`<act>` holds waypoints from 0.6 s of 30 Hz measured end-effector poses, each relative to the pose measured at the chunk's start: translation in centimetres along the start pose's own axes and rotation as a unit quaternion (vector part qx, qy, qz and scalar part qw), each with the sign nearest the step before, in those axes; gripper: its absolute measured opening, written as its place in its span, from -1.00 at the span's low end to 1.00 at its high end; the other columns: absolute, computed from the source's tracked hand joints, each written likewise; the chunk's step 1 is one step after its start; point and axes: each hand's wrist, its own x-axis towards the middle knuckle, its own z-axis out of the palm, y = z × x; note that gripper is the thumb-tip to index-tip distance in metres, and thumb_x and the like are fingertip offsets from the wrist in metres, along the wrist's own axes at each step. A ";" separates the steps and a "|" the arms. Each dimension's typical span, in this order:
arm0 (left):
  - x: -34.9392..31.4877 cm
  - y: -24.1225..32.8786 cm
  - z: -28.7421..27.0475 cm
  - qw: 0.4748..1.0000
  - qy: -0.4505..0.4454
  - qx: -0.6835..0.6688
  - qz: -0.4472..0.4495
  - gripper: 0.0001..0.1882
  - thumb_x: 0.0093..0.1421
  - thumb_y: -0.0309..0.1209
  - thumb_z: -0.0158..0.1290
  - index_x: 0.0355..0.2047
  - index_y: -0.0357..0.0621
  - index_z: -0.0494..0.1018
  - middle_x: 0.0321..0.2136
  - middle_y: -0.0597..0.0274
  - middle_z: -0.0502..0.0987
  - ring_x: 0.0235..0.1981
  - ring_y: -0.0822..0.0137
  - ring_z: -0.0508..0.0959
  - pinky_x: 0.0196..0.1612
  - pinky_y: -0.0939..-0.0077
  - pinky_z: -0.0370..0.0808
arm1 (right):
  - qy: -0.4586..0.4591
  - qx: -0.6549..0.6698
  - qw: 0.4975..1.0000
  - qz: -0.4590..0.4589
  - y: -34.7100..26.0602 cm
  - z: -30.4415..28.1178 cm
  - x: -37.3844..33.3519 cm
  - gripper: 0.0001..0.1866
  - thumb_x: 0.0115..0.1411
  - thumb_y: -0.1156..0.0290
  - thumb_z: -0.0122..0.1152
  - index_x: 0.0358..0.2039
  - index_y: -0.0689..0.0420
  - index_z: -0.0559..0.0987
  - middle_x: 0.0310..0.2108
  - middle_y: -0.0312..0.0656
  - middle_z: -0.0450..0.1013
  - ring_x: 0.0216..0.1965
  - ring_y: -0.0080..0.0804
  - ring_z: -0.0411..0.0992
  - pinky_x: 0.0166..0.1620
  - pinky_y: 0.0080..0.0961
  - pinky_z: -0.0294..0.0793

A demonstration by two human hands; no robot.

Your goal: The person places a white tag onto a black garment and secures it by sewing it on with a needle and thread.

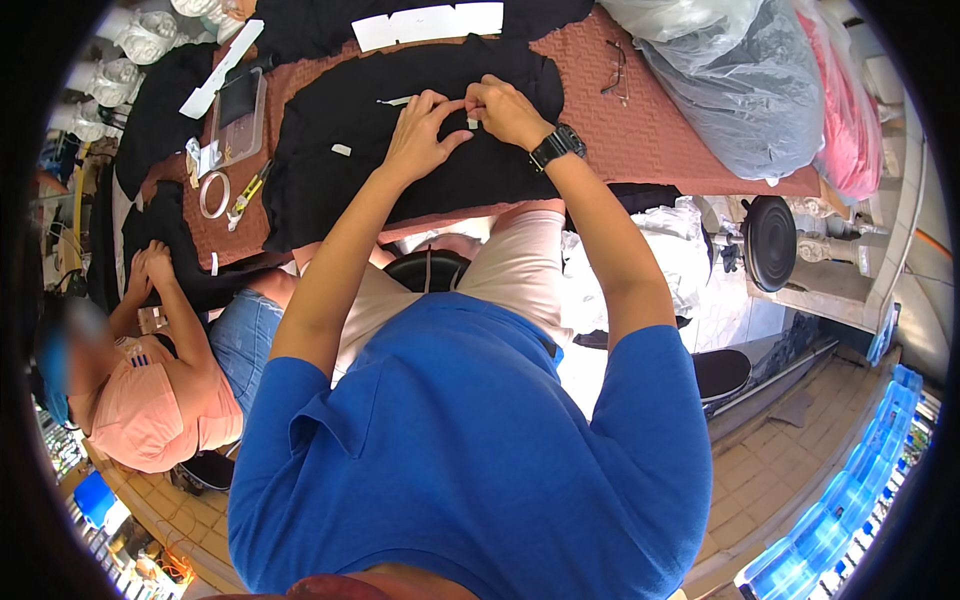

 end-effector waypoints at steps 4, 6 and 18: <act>-0.1 -0.1 0.0 1.000 -0.001 0.006 -0.001 -0.46 0.10 -0.15 0.30 0.08 -0.02 0.51 -0.08 0.18 0.38 -0.03 0.11 0.39 0.06 0.20 0.38 | -0.020 0.015 0.999 0.020 -0.1 -0.2 0.1 -0.92 0.13 0.57 0.28 -0.35 0.21 0.55 -0.36 -0.09 0.43 -0.29 -0.09 0.50 -0.20 -0.26 0.48; 0.0 -0.2 0.0 1.000 0.000 0.005 0.001 -0.46 0.11 -0.14 0.30 0.08 -0.02 0.51 -0.08 0.18 0.38 -0.03 0.11 0.39 0.06 0.20 0.38 | -0.039 0.004 0.999 0.032 0.2 -0.2 0.4 -0.92 0.15 0.52 0.29 -0.35 0.19 0.56 -0.33 -0.08 0.44 -0.24 -0.05 0.51 -0.17 -0.19 0.49; -0.3 -0.2 0.1 1.000 0.006 0.003 0.003 -0.45 0.12 -0.15 0.29 0.10 -0.01 0.49 -0.07 0.18 0.38 -0.02 0.11 0.38 0.08 0.21 0.35 | -0.033 -0.028 0.999 0.024 -0.2 -0.2 0.5 -0.94 0.16 0.54 0.23 -0.37 0.26 0.54 -0.33 -0.03 0.45 -0.24 0.06 0.51 -0.19 -0.13 0.50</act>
